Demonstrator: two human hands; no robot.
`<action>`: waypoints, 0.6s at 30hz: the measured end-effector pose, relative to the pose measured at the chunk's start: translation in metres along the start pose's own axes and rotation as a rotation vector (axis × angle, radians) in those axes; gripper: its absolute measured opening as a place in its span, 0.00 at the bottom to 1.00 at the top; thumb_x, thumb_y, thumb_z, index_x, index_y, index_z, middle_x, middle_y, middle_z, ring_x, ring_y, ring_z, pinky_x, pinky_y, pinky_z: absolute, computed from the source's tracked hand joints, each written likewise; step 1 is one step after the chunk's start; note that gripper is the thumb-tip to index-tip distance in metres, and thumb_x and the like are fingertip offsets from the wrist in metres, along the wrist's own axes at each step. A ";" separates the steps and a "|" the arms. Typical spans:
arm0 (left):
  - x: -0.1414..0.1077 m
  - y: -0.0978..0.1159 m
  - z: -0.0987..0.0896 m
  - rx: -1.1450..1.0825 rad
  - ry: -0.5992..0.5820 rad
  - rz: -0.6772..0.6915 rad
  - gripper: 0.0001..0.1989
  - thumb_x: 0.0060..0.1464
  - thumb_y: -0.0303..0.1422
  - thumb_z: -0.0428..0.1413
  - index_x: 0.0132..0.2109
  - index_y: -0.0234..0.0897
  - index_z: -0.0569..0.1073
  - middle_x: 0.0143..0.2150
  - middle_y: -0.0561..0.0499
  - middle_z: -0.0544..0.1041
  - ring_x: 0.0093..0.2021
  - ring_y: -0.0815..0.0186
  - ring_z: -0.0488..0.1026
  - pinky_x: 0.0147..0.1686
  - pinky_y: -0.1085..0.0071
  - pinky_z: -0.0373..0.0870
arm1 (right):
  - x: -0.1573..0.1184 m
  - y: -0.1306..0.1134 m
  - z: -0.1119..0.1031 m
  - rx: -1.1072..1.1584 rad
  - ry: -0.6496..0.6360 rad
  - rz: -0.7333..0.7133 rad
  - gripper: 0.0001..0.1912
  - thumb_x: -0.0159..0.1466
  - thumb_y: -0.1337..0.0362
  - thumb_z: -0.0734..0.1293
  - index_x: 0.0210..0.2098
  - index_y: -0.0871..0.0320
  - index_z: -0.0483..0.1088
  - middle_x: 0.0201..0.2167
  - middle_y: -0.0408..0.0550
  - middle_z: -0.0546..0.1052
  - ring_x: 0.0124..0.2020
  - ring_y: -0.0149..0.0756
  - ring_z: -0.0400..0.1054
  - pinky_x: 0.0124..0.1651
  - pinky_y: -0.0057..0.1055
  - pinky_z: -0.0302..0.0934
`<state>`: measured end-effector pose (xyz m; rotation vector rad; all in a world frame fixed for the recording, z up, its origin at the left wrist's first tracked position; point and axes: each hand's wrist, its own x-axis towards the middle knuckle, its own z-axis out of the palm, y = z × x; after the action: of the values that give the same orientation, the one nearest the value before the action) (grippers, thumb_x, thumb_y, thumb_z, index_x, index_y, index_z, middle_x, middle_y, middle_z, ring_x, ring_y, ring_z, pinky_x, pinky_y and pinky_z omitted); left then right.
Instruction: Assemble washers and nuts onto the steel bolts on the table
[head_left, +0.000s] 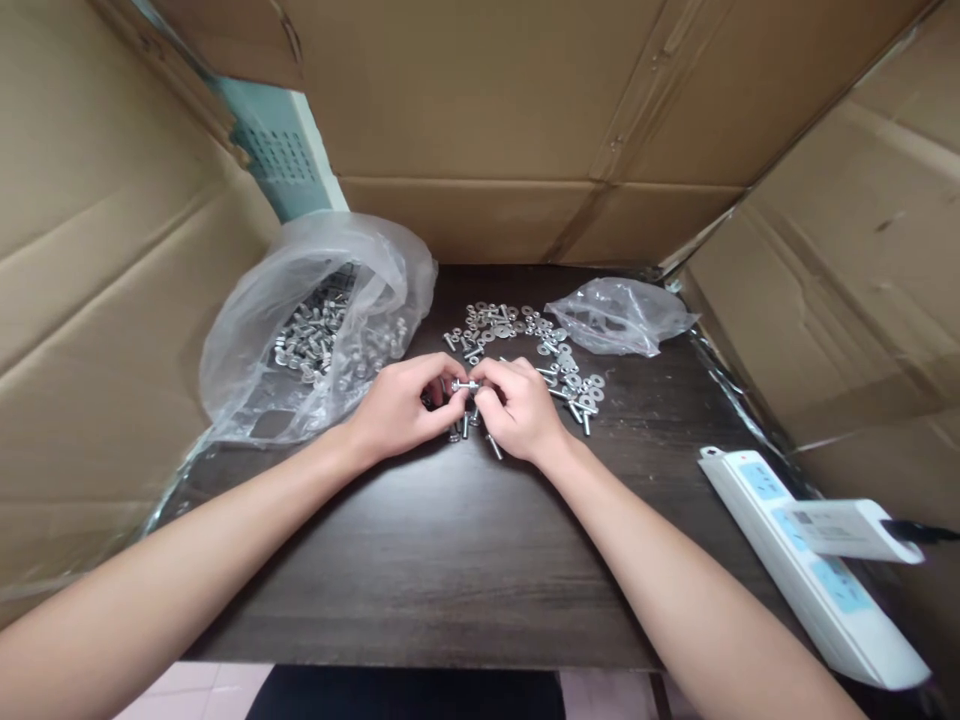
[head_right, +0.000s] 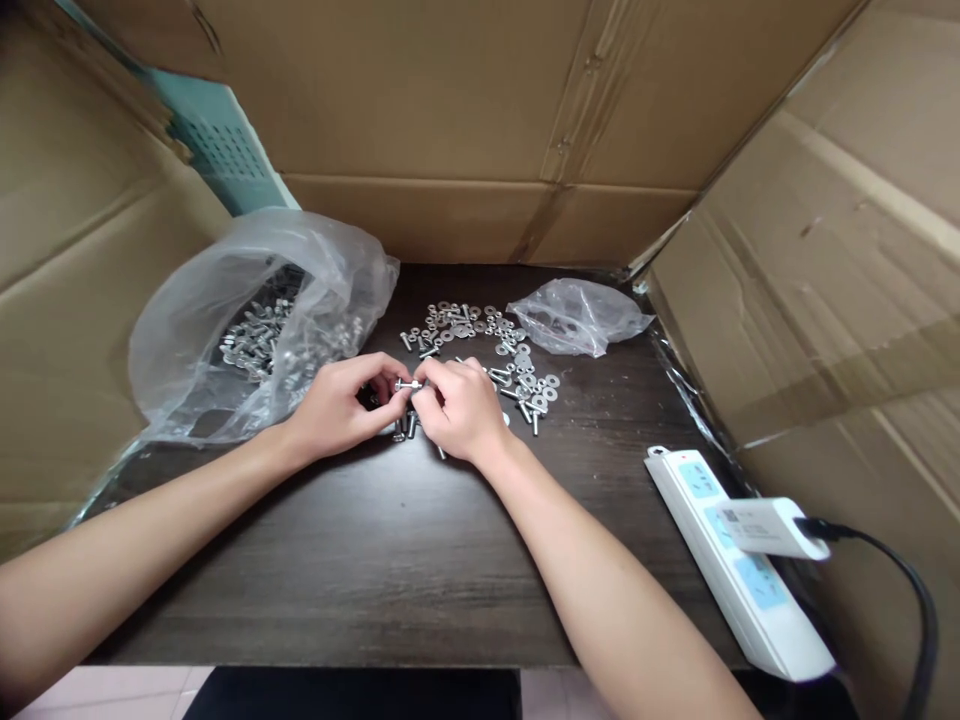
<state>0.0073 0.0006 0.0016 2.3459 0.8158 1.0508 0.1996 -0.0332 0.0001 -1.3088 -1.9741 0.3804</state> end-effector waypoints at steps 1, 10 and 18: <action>0.000 0.000 0.000 -0.001 -0.002 0.005 0.04 0.60 0.29 0.59 0.42 0.35 0.75 0.33 0.55 0.78 0.29 0.73 0.73 0.32 0.77 0.69 | 0.000 0.000 0.000 -0.002 0.000 0.004 0.11 0.64 0.61 0.57 0.32 0.56 0.69 0.24 0.43 0.72 0.28 0.36 0.63 0.43 0.36 0.52; 0.001 0.000 0.000 0.011 -0.003 0.004 0.05 0.59 0.29 0.59 0.43 0.35 0.75 0.33 0.55 0.78 0.29 0.73 0.73 0.32 0.77 0.69 | 0.001 -0.001 -0.002 -0.037 -0.037 0.013 0.12 0.65 0.62 0.56 0.29 0.56 0.67 0.25 0.45 0.73 0.30 0.37 0.65 0.42 0.37 0.51; 0.001 0.001 0.001 -0.009 0.010 -0.028 0.05 0.60 0.29 0.59 0.43 0.34 0.75 0.33 0.55 0.77 0.28 0.73 0.72 0.32 0.76 0.68 | 0.000 -0.002 -0.002 0.026 0.041 -0.013 0.10 0.63 0.64 0.58 0.37 0.57 0.70 0.23 0.41 0.70 0.27 0.35 0.63 0.42 0.36 0.53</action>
<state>0.0085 0.0002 0.0020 2.3168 0.8427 1.0535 0.2001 -0.0344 0.0025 -1.2774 -1.9370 0.3688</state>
